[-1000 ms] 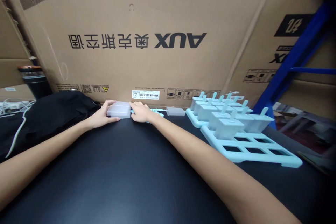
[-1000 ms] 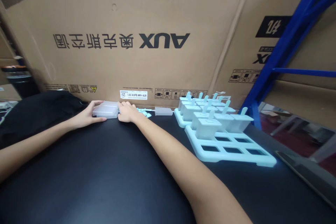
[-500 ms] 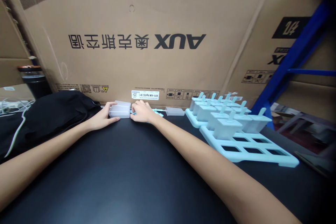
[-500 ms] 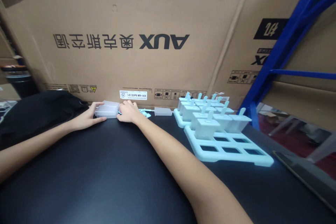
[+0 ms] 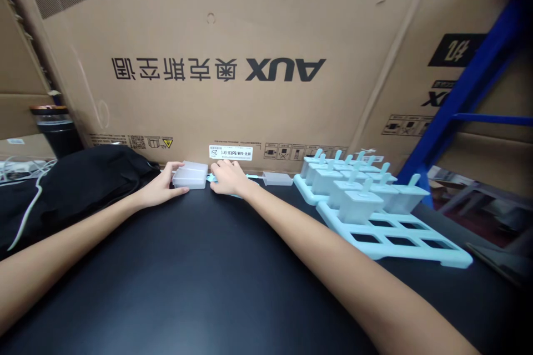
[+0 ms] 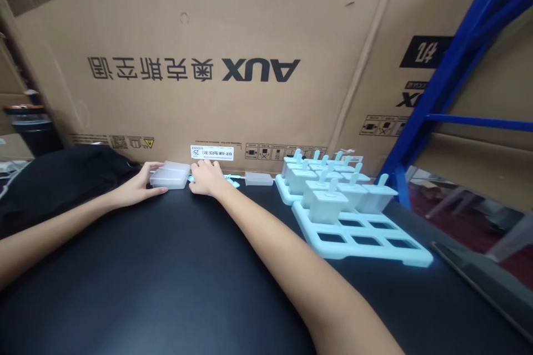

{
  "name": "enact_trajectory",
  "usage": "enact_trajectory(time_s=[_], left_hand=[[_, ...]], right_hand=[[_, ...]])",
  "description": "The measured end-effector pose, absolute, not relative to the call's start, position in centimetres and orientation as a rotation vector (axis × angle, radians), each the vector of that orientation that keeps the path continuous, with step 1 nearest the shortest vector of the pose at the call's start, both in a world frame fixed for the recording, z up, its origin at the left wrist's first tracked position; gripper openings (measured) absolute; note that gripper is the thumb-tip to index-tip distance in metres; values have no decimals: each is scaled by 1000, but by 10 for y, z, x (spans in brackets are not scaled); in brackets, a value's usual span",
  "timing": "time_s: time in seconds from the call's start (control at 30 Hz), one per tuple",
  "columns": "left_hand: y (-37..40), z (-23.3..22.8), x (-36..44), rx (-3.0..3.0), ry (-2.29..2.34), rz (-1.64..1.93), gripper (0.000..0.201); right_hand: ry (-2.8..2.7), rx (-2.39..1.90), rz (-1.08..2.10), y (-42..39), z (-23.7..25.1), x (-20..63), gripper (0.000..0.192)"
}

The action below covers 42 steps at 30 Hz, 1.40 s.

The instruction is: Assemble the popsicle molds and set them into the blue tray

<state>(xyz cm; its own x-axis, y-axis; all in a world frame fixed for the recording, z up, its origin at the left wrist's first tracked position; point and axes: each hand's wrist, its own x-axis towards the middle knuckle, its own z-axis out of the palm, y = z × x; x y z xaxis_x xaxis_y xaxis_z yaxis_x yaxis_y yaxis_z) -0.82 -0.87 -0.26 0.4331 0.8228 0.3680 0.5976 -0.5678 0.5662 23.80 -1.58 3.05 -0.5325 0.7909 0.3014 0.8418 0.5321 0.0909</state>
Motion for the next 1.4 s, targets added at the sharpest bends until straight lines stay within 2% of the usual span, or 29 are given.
enact_trajectory(time_s=[0.13, 0.23, 0.37, 0.43, 0.53, 0.63, 0.7, 0.83, 0.93, 1.13, 1.4], left_hand=[[-7, -3, -12, 2343, 1196, 955, 79], [-6, 4, -23, 2450, 1333, 942, 87], [-13, 27, -27, 2510, 1410, 998, 78], [-26, 39, -15, 2587, 1378, 1082, 69], [-58, 46, 21, 2780, 1274, 1145, 44], [-91, 39, 71, 2902, 1116, 1008, 33], [-104, 28, 105, 2963, 1056, 863, 34], [-100, 7, 158, 2840, 1278, 632, 44], [-82, 3, 179, 2735, 1416, 586, 49], [-56, 2, 184, 2601, 1494, 516, 52], [-50, 0, 181, 2635, 1434, 480, 42]], right_hand=[[-2669, -1437, -373, -22, 67, 242, 36], [-2734, -1540, -369, -37, 117, 254, 27], [-2694, -1650, -477, -100, 176, 298, 19], [-2599, -1578, -490, -150, 185, 331, 24], [-2329, -1537, -528, -217, 159, 389, 36], [-1960, -1663, -499, -241, 105, 442, 32], [-1807, -1761, -401, -233, 70, 466, 34], [-1521, -1820, -219, -205, 29, 486, 53], [-1486, -1934, -199, -196, 18, 485, 62], [-1570, -2324, -269, -198, 21, 476, 61], [-1582, -2367, -287, -198, 24, 472, 59]])
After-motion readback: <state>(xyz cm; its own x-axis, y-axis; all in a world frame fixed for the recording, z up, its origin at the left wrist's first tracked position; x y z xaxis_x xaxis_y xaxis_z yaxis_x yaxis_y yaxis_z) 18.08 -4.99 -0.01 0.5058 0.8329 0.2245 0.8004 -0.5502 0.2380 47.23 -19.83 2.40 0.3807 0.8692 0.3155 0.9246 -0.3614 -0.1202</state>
